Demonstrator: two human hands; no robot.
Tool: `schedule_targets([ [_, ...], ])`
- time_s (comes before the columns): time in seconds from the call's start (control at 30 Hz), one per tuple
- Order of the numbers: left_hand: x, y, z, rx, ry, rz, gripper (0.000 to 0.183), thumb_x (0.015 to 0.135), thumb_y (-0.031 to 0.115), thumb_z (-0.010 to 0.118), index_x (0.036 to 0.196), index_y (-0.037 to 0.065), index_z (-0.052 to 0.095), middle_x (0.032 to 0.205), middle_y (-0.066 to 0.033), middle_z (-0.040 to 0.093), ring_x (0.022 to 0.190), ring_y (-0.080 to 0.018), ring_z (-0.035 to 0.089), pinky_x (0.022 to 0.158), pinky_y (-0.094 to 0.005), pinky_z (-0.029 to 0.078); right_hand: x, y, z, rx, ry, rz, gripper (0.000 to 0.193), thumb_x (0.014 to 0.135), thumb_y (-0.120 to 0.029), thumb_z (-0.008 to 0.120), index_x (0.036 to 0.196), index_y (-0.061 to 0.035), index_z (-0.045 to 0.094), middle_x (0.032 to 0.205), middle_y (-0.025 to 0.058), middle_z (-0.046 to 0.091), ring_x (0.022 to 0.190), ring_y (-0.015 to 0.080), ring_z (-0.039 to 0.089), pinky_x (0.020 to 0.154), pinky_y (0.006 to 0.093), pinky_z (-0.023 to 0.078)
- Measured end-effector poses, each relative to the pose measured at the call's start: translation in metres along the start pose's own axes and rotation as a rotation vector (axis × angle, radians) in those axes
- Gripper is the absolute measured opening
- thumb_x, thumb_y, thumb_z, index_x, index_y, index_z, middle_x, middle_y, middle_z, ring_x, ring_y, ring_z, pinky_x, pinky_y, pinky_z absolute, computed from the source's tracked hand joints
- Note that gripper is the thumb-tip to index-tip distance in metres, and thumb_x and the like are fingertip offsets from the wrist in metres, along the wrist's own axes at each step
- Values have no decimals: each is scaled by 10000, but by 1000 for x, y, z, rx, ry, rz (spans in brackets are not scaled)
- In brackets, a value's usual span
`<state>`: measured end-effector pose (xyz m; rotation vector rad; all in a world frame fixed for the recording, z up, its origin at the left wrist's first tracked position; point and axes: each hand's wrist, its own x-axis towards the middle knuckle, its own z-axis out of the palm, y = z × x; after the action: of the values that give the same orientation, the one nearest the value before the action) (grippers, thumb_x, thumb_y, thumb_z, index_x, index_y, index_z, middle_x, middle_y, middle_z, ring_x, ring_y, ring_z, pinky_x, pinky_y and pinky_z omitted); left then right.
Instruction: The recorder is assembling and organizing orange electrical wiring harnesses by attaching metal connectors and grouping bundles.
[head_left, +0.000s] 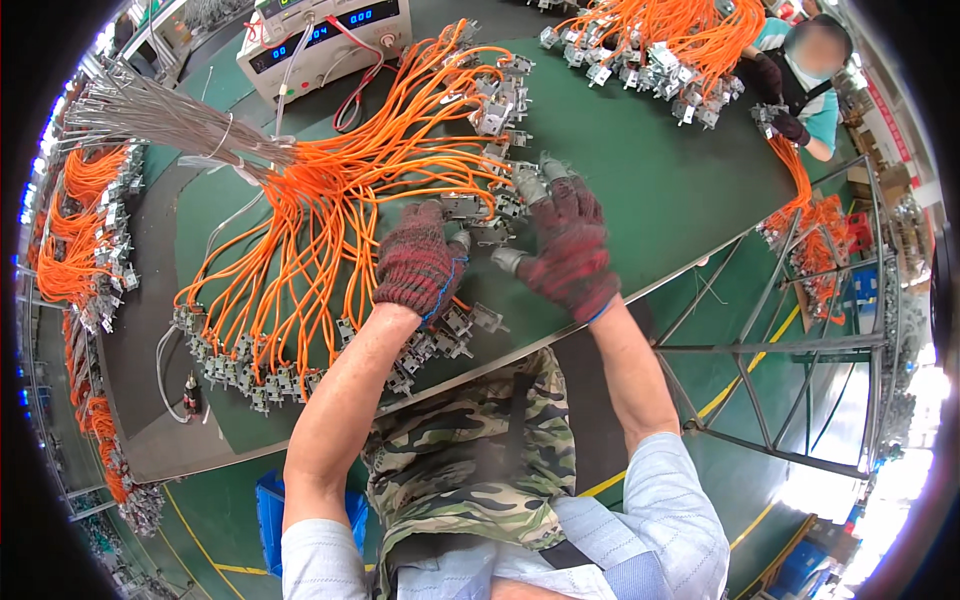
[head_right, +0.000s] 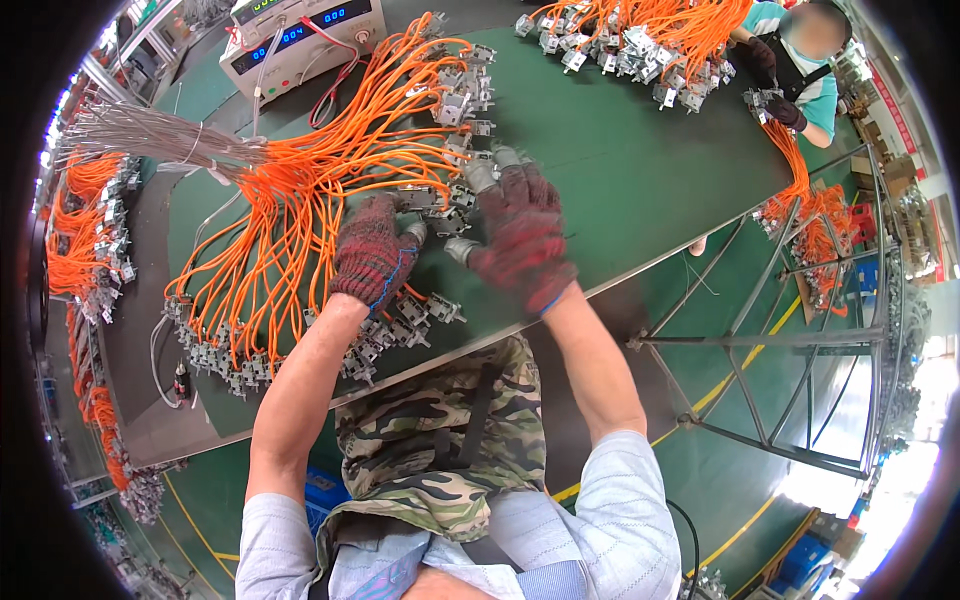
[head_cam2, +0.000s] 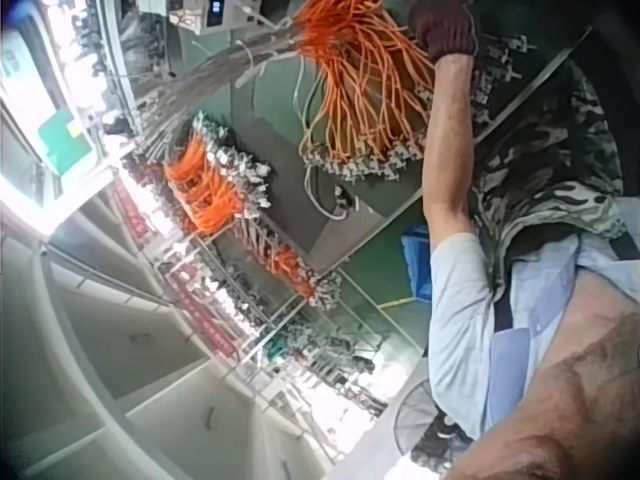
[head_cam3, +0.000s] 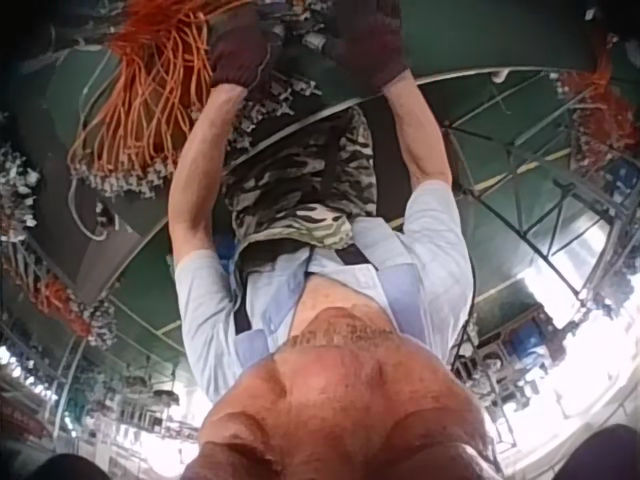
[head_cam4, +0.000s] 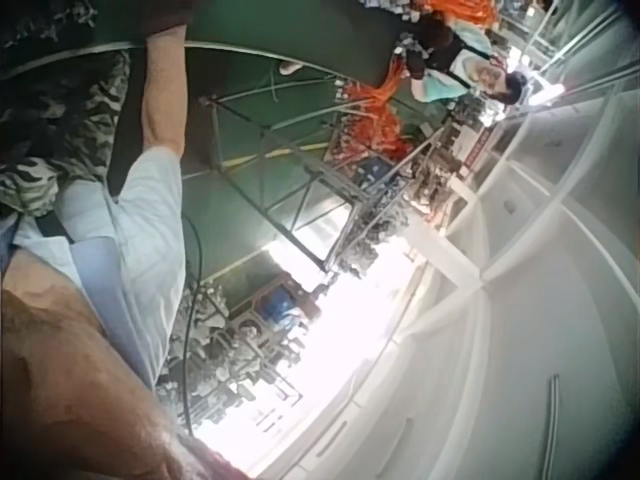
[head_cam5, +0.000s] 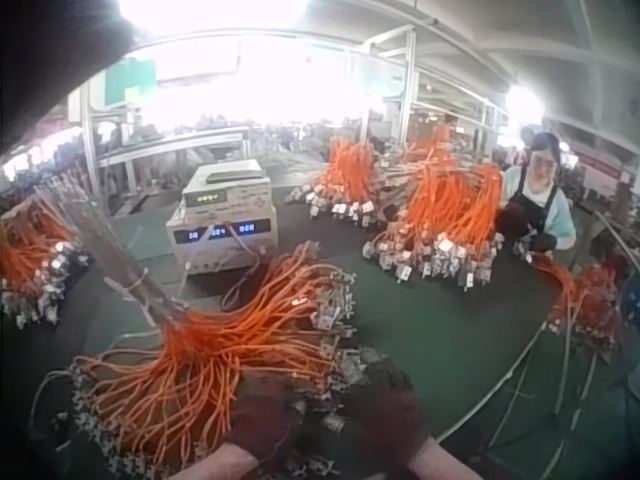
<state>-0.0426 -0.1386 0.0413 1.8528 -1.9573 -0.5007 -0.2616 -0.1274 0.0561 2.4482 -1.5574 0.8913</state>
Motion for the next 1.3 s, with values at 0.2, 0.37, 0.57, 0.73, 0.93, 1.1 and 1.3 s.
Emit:
schedule_targets([
  [0.2, -1, 1, 2, 20, 9, 38, 453, 910, 311, 776, 1257, 42, 663, 1285, -203, 650, 1170, -441, 660, 1010, -542, 522, -11, -21, 38, -85, -1, 50, 802, 773, -394, 867, 1456, -89, 580, 1374, 198, 586, 1215, 416, 601, 1006, 548, 506],
  [0.37, 1, 8, -1, 81, 13, -51, 536, 911, 324, 772, 1319, 26, 594, 1331, -221, 617, 1179, -461, 653, 996, -555, 536, -2, -26, 39, 64, -61, 250, 723, 778, -319, 883, 1405, -85, 609, 1406, 195, 565, 1248, 420, 597, 1039, 499, 522],
  [0.57, 9, 6, 3, 6, -71, -57, 515, 901, 266, 770, 1315, 14, 595, 1265, -252, 660, 1145, -455, 672, 954, -540, 551, -11, -24, 67, 380, 132, 260, 660, 790, -254, 900, 1368, -79, 633, 1265, 190, 673, 1155, 416, 672, 993, 500, 563],
  [0.73, 24, -38, 6, -637, -141, -46, 473, 888, 229, 803, 1266, -2, 635, 1130, -154, 752, 1048, -271, 726, 884, -421, 567, 24, -11, 35, 638, -15, 137, 647, 788, -215, 908, 1372, -61, 677, 1290, 198, 716, 1181, 387, 699, 1017, 455, 566],
  [0.93, 30, -21, -32, -872, -349, -119, 542, 870, 229, 832, 1348, 16, 694, 1173, -102, 757, 1016, -174, 698, 867, -326, 562, 37, 0, 12, 834, -329, 231, 648, 790, -147, 880, 1405, -81, 691, 1377, 176, 702, 1274, 351, 678, 1063, 438, 551],
  [1.1, 34, -22, -40, -799, -428, -318, 469, 861, 264, 858, 1240, 10, 752, 1021, -56, 761, 857, -126, 669, 763, -287, 538, 49, 12, -4, 473, -368, -71, 711, 775, -83, 840, 1460, -136, 653, 1370, 154, 677, 1241, 364, 664, 1048, 459, 555],
  [1.3, 39, -27, -37, -449, -544, -1, 523, 855, 325, 861, 1282, 43, 751, 1128, -98, 792, 1054, -234, 711, 954, -391, 545, 68, 31, -5, 314, -331, -245, 780, 754, -62, 830, 1499, -169, 624, 1340, 164, 675, 1189, 396, 661, 1014, 467, 570],
])
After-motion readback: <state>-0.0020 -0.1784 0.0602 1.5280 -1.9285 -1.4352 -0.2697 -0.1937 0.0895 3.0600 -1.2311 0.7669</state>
